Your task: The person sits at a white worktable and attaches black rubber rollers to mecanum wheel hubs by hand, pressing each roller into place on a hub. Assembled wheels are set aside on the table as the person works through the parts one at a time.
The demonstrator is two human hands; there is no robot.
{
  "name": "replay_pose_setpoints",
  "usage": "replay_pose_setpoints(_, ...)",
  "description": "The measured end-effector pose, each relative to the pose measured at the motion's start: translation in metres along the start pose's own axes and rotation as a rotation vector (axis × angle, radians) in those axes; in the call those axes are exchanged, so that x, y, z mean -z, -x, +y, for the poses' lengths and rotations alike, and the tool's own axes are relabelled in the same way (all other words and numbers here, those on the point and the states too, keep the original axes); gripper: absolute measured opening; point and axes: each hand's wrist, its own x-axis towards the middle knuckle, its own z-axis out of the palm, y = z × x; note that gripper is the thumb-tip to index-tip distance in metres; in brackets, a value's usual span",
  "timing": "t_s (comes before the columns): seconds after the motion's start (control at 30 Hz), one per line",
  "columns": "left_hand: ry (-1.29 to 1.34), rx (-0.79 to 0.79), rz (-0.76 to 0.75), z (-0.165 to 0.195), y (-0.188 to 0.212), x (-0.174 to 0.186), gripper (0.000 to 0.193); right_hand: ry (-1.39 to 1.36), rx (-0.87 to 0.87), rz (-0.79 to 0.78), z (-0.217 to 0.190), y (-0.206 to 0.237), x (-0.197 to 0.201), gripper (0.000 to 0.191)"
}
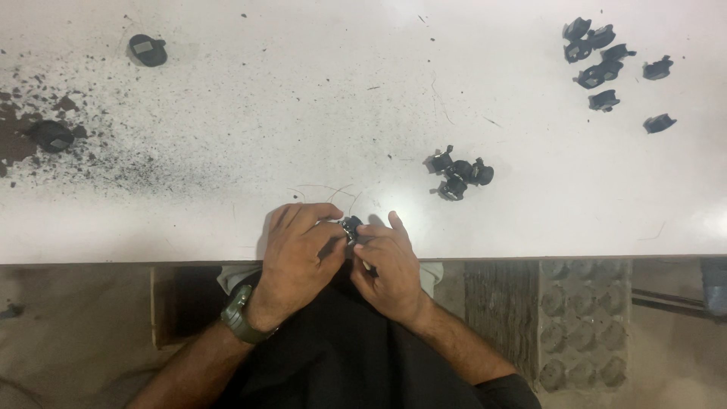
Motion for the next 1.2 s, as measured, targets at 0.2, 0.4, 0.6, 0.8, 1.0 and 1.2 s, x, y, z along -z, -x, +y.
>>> replay_pose_setpoints(0.2, 0.011, -0.010, 0.015, -0.002, 0.000, -0.002, 0.015, 0.016, -0.002, -0.050, -0.009, -0.015, 0.009, 0.033)
replay_pose_setpoints(0.4, 0.018, 0.005, 0.054, 0.004, 0.001, -0.005, 0.013, 0.043, -0.014, -0.077, -0.020, -0.027, 0.017, 0.029)
replay_pose_setpoints(0.6, -0.001, 0.011, 0.053, 0.006, 0.002, -0.005, 0.011, 0.030, -0.034, -0.103, -0.024, -0.033, 0.023, 0.026)
replay_pose_setpoints(0.8, 0.005, 0.043, 0.034, 0.009, 0.003, -0.004, 0.012, 0.021, -0.062, -0.148, -0.026, -0.030, 0.026, 0.027)
replay_pose_setpoints(1.0, -0.052, -0.001, -0.009, 0.005, -0.013, 0.020, 0.033, 0.127, -0.072, -0.056, -0.016, -0.027, 0.044, 0.029)
replay_pose_setpoints(1.2, -0.107, -0.054, -0.303, -0.004, -0.033, 0.018, 0.045, 0.176, -0.169, -0.114, -0.008, -0.035, 0.028, 0.043)
